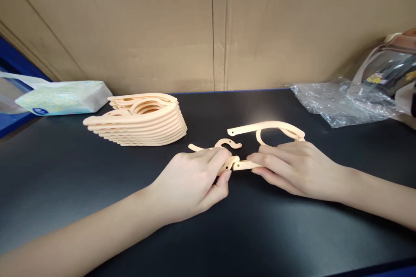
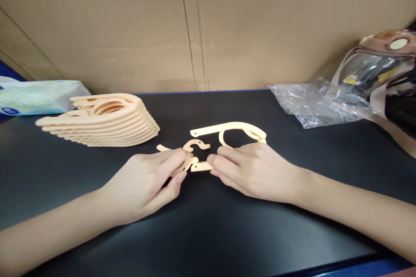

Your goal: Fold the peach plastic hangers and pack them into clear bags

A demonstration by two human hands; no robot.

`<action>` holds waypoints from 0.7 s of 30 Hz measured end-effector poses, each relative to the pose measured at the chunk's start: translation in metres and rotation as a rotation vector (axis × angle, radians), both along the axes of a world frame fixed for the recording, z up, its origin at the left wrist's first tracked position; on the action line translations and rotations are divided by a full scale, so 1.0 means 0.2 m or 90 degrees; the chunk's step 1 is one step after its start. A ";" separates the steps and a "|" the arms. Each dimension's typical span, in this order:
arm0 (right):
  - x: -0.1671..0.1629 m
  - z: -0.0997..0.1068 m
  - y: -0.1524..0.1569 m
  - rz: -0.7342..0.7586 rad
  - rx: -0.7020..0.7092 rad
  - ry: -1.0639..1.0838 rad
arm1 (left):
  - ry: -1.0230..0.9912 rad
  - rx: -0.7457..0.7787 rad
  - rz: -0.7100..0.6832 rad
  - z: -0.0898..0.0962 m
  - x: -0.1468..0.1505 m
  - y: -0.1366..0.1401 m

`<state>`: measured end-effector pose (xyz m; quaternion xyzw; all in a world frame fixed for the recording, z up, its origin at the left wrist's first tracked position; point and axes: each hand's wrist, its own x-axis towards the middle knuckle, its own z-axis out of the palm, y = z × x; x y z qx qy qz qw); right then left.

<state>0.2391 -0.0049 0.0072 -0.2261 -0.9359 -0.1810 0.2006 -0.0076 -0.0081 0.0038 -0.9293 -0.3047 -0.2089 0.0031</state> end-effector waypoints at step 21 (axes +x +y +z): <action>-0.02 0.00 -0.01 0.005 -0.045 0.018 | 0.120 0.041 -0.023 0.02 0.00 0.01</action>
